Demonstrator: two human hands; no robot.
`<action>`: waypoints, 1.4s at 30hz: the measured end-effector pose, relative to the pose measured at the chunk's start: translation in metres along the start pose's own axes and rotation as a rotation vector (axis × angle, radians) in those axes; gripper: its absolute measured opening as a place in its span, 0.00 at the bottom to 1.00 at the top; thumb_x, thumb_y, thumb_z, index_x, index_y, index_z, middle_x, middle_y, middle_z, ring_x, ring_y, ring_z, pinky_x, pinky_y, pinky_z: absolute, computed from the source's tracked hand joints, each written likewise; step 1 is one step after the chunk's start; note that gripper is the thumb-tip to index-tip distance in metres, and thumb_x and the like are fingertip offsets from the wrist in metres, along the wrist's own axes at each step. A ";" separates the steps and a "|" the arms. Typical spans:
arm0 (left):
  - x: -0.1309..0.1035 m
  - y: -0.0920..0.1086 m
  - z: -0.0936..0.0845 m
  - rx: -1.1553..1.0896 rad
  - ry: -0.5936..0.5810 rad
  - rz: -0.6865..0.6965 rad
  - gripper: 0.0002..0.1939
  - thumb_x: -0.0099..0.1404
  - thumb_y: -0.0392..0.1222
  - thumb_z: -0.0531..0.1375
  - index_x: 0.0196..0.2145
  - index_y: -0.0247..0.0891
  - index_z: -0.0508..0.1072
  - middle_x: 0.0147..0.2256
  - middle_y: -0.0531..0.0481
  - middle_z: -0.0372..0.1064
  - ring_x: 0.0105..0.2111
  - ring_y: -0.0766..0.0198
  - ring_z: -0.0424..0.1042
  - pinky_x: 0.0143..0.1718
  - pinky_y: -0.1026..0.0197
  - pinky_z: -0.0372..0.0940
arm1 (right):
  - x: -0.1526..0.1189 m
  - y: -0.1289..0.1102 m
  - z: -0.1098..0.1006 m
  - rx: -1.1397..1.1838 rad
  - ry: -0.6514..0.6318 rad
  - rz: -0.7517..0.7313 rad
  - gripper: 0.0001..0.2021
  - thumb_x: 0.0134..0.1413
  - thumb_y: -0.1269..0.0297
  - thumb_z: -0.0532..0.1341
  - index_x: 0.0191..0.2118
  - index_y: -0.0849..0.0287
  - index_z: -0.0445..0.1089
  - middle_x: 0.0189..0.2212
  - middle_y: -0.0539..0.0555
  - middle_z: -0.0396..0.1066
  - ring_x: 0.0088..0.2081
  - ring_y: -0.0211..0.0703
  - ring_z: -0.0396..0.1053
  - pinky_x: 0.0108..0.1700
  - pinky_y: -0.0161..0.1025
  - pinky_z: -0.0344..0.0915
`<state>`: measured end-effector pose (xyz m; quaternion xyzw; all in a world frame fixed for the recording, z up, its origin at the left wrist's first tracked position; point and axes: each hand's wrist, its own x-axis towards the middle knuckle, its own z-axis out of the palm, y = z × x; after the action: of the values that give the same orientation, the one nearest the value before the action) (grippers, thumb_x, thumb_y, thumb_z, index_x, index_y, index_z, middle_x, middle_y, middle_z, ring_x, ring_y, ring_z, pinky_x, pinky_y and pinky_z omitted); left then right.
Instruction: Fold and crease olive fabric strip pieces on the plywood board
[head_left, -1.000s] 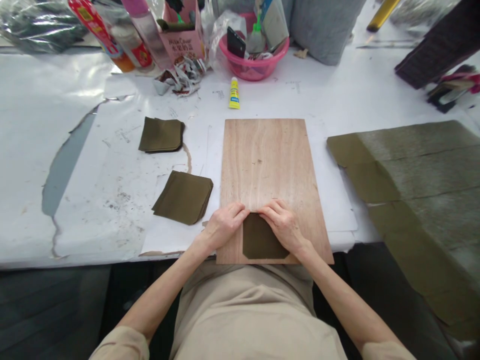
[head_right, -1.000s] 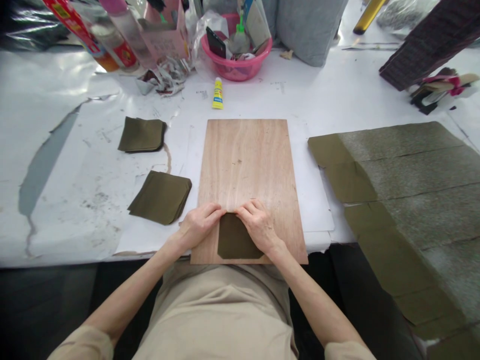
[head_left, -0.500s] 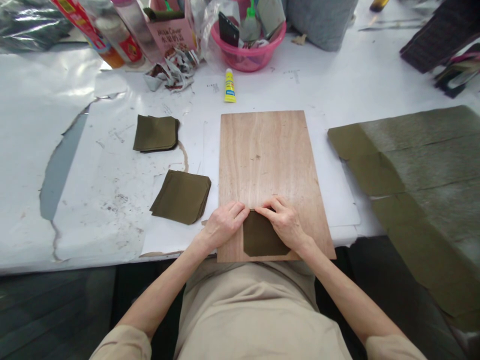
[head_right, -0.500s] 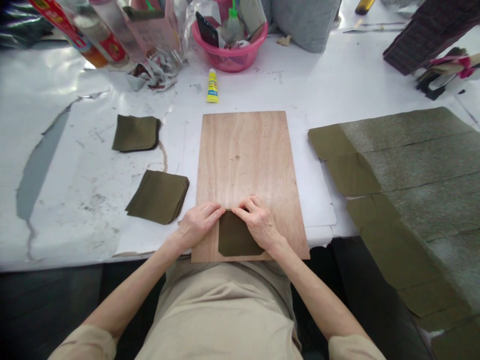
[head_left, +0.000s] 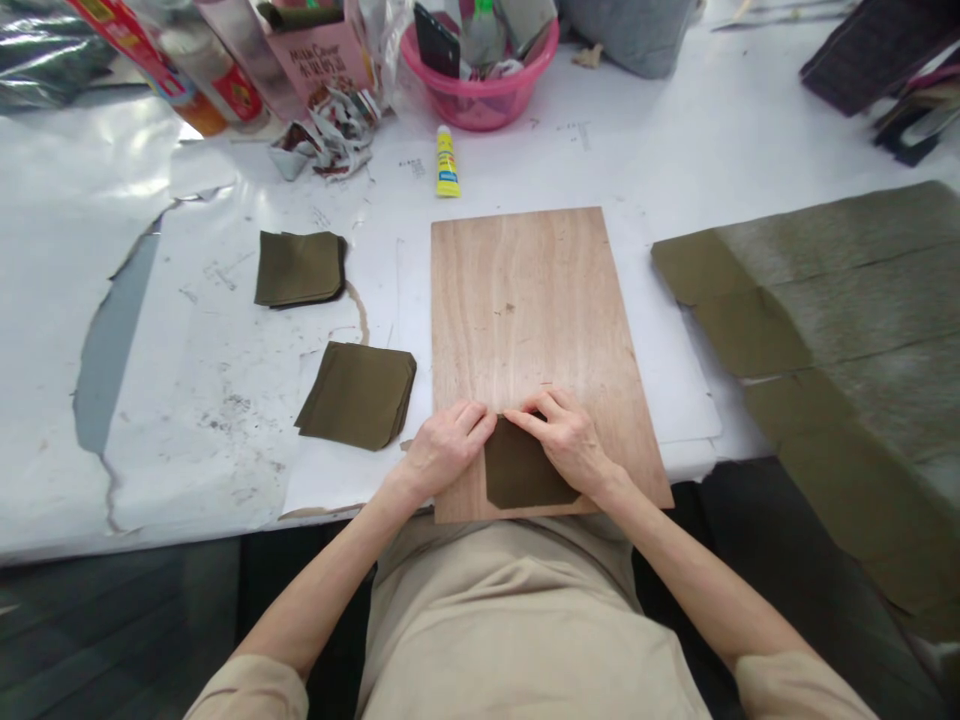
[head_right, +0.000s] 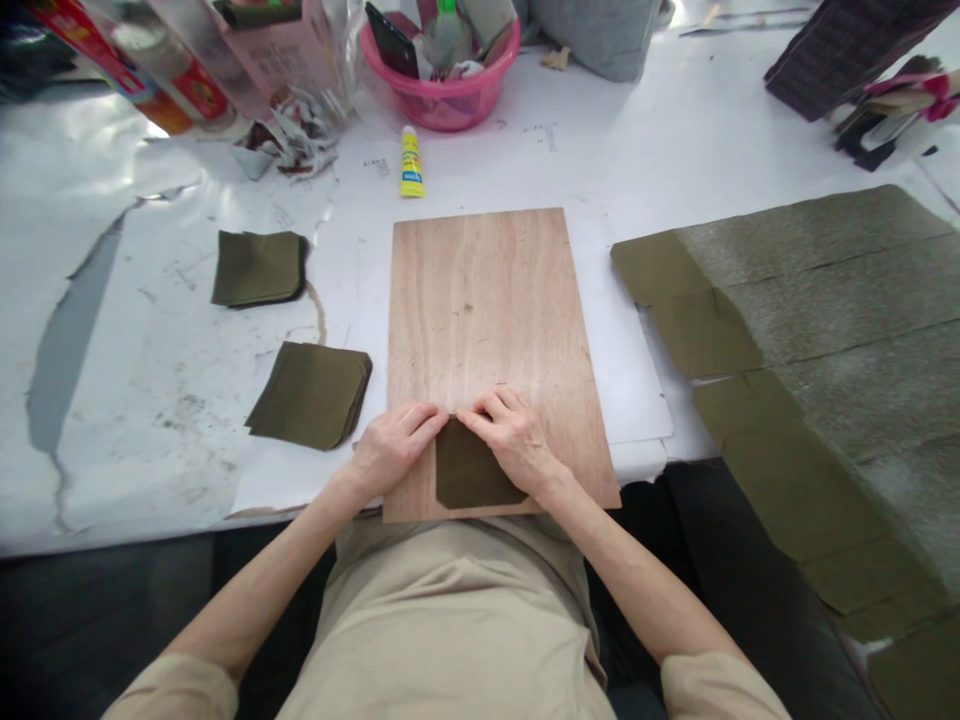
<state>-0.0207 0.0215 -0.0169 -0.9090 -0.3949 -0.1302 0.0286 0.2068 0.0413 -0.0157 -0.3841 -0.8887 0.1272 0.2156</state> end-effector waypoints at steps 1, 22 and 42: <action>0.000 0.000 0.000 0.004 -0.007 -0.002 0.10 0.71 0.33 0.51 0.47 0.32 0.69 0.39 0.43 0.70 0.38 0.59 0.70 0.35 0.60 0.67 | 0.000 0.000 0.000 -0.007 -0.002 -0.002 0.13 0.66 0.68 0.54 0.50 0.55 0.73 0.37 0.55 0.70 0.43 0.44 0.63 0.48 0.43 0.64; -0.012 0.004 -0.011 -0.068 0.062 -0.100 0.11 0.70 0.33 0.53 0.47 0.33 0.71 0.43 0.39 0.70 0.43 0.54 0.68 0.44 0.52 0.68 | 0.005 -0.003 0.001 -0.144 0.054 -0.048 0.11 0.66 0.69 0.54 0.45 0.55 0.75 0.34 0.54 0.68 0.41 0.43 0.61 0.45 0.40 0.61; 0.003 0.024 0.008 -0.057 -0.004 -0.113 0.18 0.71 0.33 0.52 0.58 0.36 0.65 0.41 0.43 0.67 0.42 0.56 0.67 0.42 0.55 0.67 | -0.005 0.026 -0.016 0.061 -0.013 -0.083 0.13 0.67 0.68 0.51 0.45 0.58 0.74 0.37 0.56 0.69 0.43 0.43 0.63 0.45 0.40 0.65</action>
<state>0.0003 0.0084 -0.0229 -0.8860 -0.4419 -0.1407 -0.0054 0.2339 0.0555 -0.0135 -0.3392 -0.9010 0.1475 0.2267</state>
